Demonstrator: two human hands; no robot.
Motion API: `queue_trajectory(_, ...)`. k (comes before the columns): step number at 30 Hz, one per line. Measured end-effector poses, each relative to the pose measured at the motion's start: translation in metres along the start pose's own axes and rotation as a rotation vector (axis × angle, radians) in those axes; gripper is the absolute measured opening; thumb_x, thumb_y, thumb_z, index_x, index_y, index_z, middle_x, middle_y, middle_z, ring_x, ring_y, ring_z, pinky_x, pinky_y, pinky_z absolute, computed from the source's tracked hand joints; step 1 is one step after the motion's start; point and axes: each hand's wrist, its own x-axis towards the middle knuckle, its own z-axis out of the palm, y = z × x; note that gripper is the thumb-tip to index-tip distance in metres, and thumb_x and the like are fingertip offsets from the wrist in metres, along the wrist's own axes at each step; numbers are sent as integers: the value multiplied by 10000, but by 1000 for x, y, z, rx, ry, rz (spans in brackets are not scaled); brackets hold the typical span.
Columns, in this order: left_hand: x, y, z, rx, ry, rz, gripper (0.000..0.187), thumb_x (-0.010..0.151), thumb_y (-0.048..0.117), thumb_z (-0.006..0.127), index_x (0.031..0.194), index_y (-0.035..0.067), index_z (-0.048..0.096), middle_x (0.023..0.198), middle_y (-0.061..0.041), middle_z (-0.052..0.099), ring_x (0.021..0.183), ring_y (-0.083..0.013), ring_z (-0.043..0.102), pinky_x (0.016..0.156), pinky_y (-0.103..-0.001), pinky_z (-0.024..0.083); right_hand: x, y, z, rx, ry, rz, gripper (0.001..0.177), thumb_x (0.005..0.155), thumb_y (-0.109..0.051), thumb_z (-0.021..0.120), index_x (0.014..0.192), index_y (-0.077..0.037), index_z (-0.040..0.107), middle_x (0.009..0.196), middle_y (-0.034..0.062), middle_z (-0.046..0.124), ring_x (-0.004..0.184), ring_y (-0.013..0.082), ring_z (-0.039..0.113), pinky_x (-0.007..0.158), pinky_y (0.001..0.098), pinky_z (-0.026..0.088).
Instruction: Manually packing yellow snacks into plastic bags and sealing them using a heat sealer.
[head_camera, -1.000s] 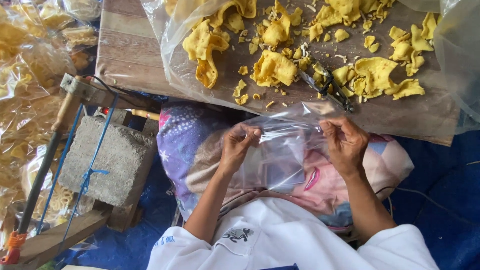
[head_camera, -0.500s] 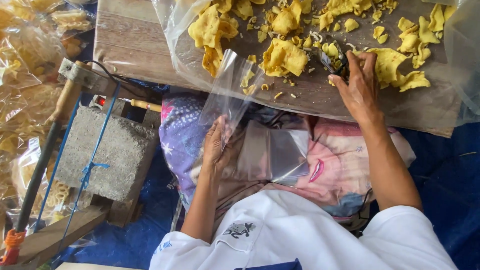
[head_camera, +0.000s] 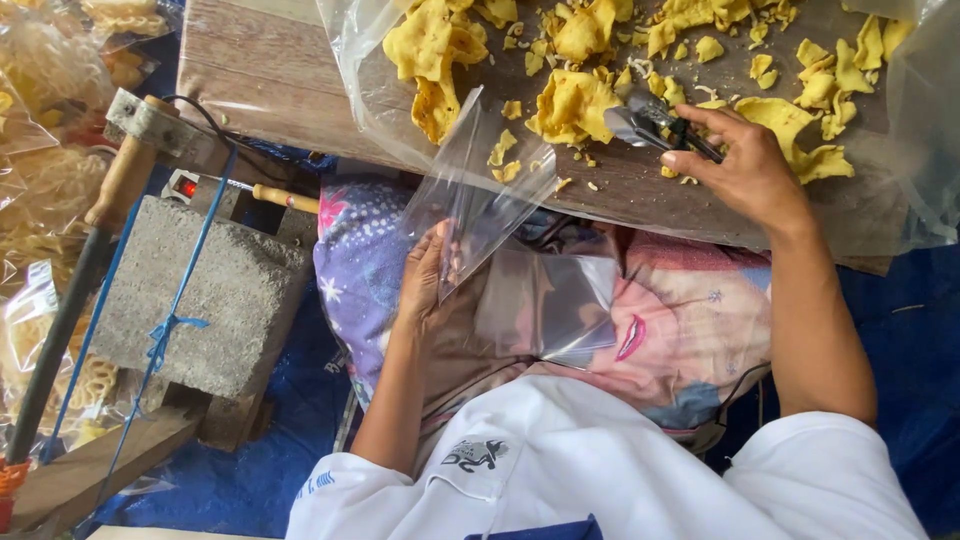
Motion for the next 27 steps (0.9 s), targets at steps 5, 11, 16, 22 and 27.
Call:
queue_trajectory(5, -12, 7, 10, 82, 60, 4, 341, 892, 248, 764, 1174, 61, 721, 721, -17, 676, 476, -24, 534, 380, -143, 428, 21, 10, 16, 25, -103, 124, 634, 856, -299, 781, 1401, -8, 640, 1027, 307, 710, 955, 442, 674, 792, 490, 562)
queue_trajectory(11, -16, 9, 14, 0, 31, 11, 299, 894, 217, 767, 1133, 43, 726, 693, -15, 662, 439, -30, 532, 346, -135, 445, 29, 28, 20, 172, -105, -10, 558, 878, -190, 793, 1347, 82, 660, 761, 199, 658, 470, 186, 485, 397, 271, 364)
queue_trajectory(16, -10, 12, 21, 119, 66, -11, 388, 907, 213, 747, 1250, 36, 709, 764, -20, 661, 511, -28, 531, 411, -143, 407, 12, -15, -36, 284, -124, -34, 472, 957, -11, 684, 1396, 139, 595, 784, 168, 635, 391, 101, 339, 284, 221, 201)
queue_trajectory(22, -1, 5, 28, 333, -81, 44, 360, 917, 178, 723, 1222, -12, 715, 1227, -143, 733, 1154, -202, 667, 944, -271, 539, -7, -60, -91, -319, -290, -197, 552, 687, -165, 842, 1230, -116, 758, 1044, 86, 764, 400, 169, 464, 370, 308, 402)
queue_trajectory(27, -5, -12, 47, 144, -436, -118, 502, 866, 185, 812, 1302, -3, 650, 1145, -150, 681, 853, -200, 674, 730, -324, 559, -23, -106, -51, -549, -235, -393, 542, 796, -363, 758, 1291, -147, 718, 1154, 42, 727, 827, 202, 692, 706, 342, 558)
